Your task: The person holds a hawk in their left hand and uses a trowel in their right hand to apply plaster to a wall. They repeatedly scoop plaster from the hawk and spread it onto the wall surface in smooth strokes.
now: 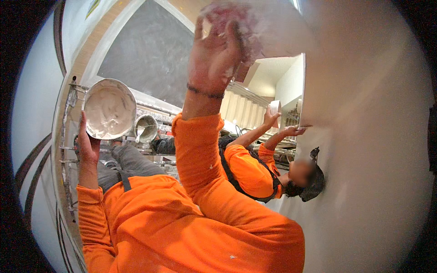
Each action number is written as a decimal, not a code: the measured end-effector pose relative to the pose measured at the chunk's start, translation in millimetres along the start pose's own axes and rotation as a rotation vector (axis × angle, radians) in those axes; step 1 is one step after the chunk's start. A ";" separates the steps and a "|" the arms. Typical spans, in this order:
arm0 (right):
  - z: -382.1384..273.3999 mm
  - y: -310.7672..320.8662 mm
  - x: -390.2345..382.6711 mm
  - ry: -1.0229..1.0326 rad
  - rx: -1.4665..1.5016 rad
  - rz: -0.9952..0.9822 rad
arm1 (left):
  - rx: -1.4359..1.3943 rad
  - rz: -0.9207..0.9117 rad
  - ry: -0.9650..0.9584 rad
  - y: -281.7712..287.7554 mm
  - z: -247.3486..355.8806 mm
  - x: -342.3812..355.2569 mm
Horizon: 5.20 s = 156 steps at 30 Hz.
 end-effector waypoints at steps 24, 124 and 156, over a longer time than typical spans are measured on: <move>-104.9 -87.6 -26.3 0.347 -1.221 -0.266 | -0.252 -0.207 -0.219 -25.2 -3.0 16.0; 9.2 -48.7 -10.7 -0.695 -0.792 -0.652 | -0.152 -0.428 -0.532 -172.0 95.9 -10.7; -79.8 -235.7 -10.8 1.806 -2.173 -0.611 | -0.435 -0.920 -0.651 -341.5 184.9 -23.2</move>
Point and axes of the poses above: each hand's wrist, its own x-axis towards the middle knuckle, its own y-axis out of the back of the hand, z = x × y, the point moved 4 cm from there along x, towards the middle knuckle, and after that the axes turned 13 degrees about -x, right-handed, at the moved point
